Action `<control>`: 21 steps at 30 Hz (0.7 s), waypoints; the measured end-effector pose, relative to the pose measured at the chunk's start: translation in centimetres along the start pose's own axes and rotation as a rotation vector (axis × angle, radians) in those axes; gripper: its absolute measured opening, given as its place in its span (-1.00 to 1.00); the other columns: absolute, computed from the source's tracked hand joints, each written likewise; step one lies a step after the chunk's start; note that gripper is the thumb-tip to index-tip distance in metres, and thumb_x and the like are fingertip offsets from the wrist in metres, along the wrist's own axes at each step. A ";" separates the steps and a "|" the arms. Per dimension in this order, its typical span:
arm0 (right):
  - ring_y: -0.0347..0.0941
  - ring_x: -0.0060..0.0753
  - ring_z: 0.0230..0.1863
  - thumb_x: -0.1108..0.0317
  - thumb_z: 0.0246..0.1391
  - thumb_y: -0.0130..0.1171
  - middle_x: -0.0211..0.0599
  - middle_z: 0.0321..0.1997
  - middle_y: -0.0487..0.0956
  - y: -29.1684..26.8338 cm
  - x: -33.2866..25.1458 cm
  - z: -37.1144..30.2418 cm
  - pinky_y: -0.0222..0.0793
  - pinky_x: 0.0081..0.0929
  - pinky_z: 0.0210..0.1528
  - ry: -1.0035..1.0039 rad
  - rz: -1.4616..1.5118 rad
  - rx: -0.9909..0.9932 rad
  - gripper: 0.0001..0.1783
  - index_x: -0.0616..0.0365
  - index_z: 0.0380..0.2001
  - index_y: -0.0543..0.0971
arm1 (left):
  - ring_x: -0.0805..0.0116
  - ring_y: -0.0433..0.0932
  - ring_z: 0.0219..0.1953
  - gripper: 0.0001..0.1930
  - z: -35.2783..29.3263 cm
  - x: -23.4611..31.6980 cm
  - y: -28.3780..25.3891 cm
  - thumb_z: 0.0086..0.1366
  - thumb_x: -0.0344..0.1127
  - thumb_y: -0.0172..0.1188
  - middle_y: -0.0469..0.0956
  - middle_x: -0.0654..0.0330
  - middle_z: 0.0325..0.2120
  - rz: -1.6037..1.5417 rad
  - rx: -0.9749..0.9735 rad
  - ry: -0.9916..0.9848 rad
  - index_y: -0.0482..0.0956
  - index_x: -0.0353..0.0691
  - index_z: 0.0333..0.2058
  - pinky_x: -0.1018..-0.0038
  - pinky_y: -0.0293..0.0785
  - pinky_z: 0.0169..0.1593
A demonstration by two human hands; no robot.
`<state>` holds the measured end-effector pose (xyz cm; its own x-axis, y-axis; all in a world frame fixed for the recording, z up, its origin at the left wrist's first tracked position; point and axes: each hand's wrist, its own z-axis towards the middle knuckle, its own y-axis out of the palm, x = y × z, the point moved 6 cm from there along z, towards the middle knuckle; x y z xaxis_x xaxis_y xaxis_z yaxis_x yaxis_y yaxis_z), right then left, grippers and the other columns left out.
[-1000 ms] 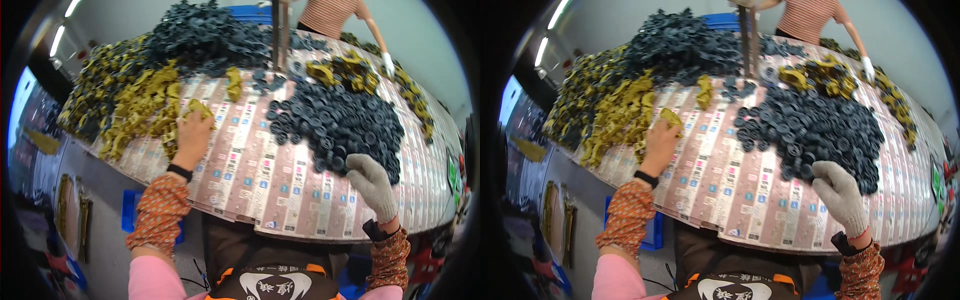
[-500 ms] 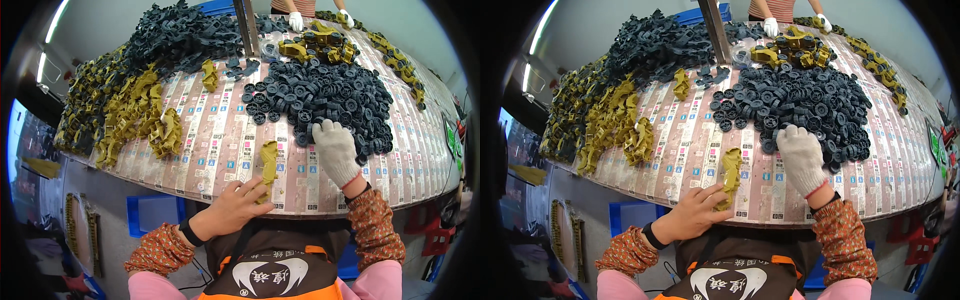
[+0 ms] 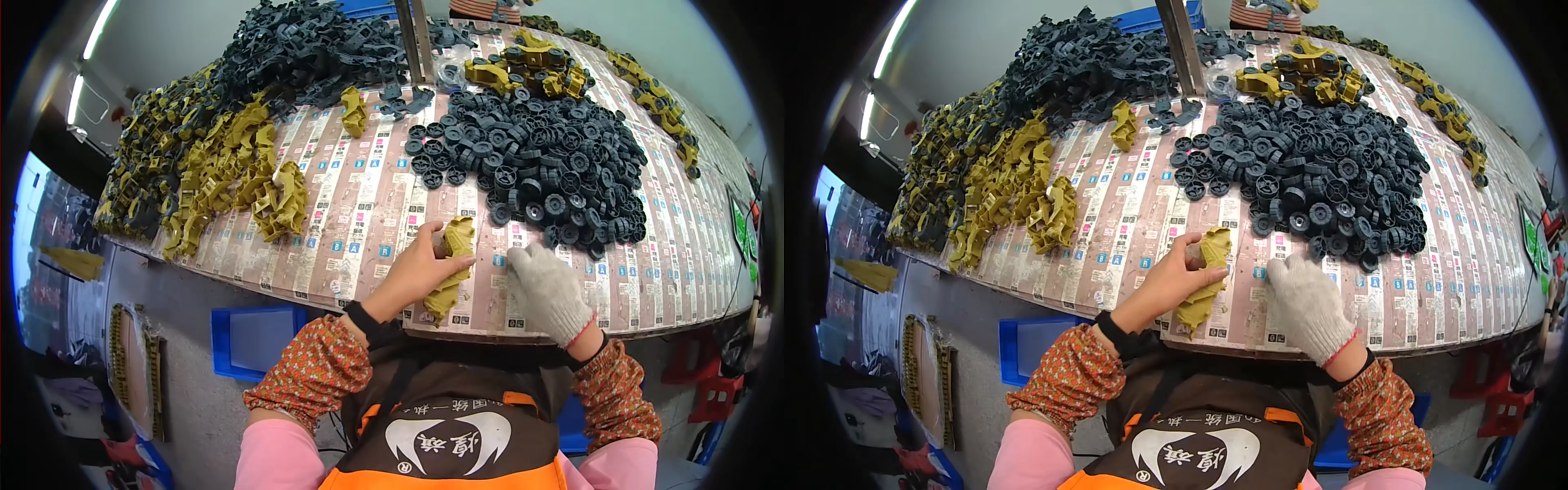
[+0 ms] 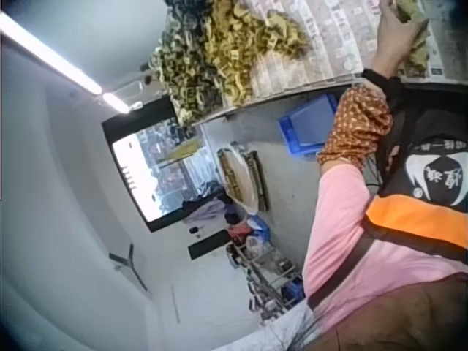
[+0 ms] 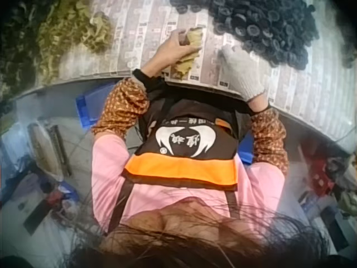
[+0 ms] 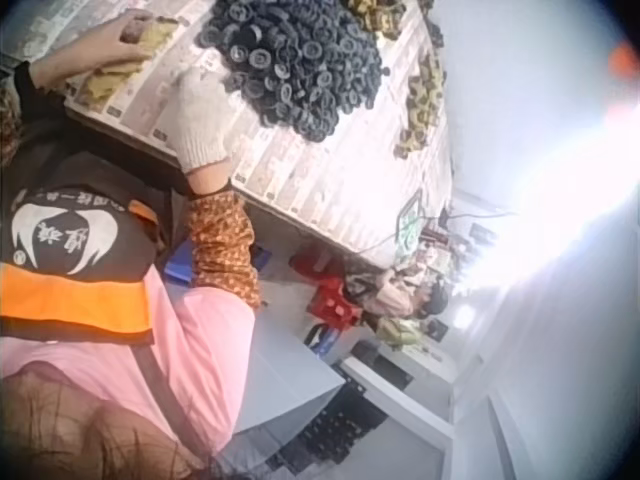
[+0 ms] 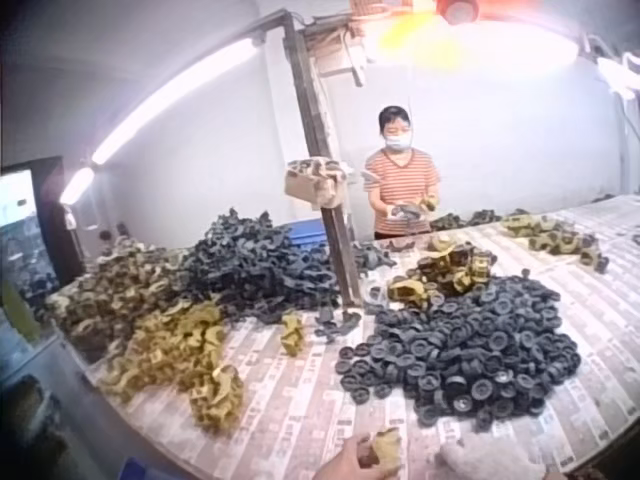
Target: The person assembles yellow plastic frames with black circular wheels by hand. They pick up a frame, insert wheels into the designated slots, and place the assembled unit on the table. The process is repeated for multiple units.
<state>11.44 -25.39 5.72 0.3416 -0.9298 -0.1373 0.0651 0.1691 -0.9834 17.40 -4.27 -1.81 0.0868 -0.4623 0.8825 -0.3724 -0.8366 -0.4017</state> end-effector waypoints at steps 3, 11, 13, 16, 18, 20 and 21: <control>0.61 0.06 -0.13 0.39 0.15 0.27 -0.04 -0.20 0.57 0.3 -0.3 -1.4 0.58 -0.08 -0.10 0.004 0.032 0.001 -0.80 0.20 -0.17 0.58 | 0.25 0.66 -0.05 0.04 1.0 0.1 1.4 0.21 -0.01 0.57 0.62 -0.06 -0.02 -0.004 -0.074 -0.010 0.11 -0.45 0.41 0.37 0.61 -0.02; 0.65 0.01 -0.14 0.46 0.19 0.26 -0.01 -0.15 0.64 -0.2 0.9 -2.7 0.57 -0.15 -0.09 0.093 0.577 0.216 -0.71 0.20 0.00 0.61 | 0.29 0.54 0.11 -0.20 -2.0 2.7 2.9 0.19 -0.08 0.61 0.45 0.00 0.11 0.014 -0.034 0.107 0.21 -0.34 0.12 0.37 0.56 0.16; 0.69 -0.12 -0.18 0.47 0.22 0.27 -0.03 -0.15 0.69 0.6 1.4 -2.9 0.58 -0.25 -0.12 0.207 0.813 0.254 -0.68 0.20 0.05 0.61 | 0.34 0.53 0.09 -0.24 -3.3 2.4 3.8 0.33 -0.18 0.49 0.45 0.06 0.11 -0.397 -0.155 -0.001 0.12 -0.30 0.23 0.35 0.58 0.13; 0.72 -0.33 -0.26 0.45 0.28 0.27 -0.09 -0.18 0.72 2.1 0.6 -3.4 0.60 -0.41 -0.16 0.407 1.257 0.200 -0.65 0.22 0.11 0.60 | 0.34 0.52 0.13 -0.26 -6.2 3.2 4.2 0.43 -0.15 0.40 0.46 0.03 0.09 -0.596 -0.198 -0.064 0.07 -0.28 0.29 0.37 0.56 0.17; 0.71 -0.49 -0.25 0.47 0.31 0.24 -0.20 -0.17 0.72 2.6 -0.4 -3.7 0.62 -0.48 -0.16 0.437 1.340 0.206 -0.67 0.25 0.12 0.59 | 0.39 0.52 0.10 -0.27 -7.4 2.7 4.8 0.48 -0.14 0.35 0.46 0.11 0.08 -0.710 -0.194 -0.082 0.04 -0.19 0.36 0.38 0.58 0.14; 0.71 -0.50 -0.20 0.49 0.32 0.22 -0.21 -0.14 0.72 2.9 -1.3 -3.9 0.63 -0.48 -0.13 0.430 1.375 0.200 -0.66 0.27 0.13 0.59 | 0.40 0.53 0.09 -0.26 -8.5 2.8 4.9 0.48 -0.13 0.35 0.46 0.15 0.07 -0.775 -0.228 -0.078 0.04 -0.15 0.38 0.39 0.58 0.13; 0.71 -0.51 -0.17 0.52 0.33 0.20 -0.23 -0.10 0.72 2.9 -1.7 -4.0 0.63 -0.49 -0.11 0.415 1.430 0.188 -0.65 0.28 0.15 0.57 | 0.42 0.53 0.06 -0.26 -8.8 2.4 5.2 0.48 -0.13 0.35 0.46 0.19 0.06 -0.784 -0.235 -0.091 0.05 -0.10 0.40 0.40 0.58 0.12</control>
<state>7.26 -24.65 2.59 -0.0614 0.0339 -0.9975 0.0425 0.9986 0.0313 7.51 -7.10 0.36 0.4726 0.1999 0.8583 -0.3554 -0.8480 0.3932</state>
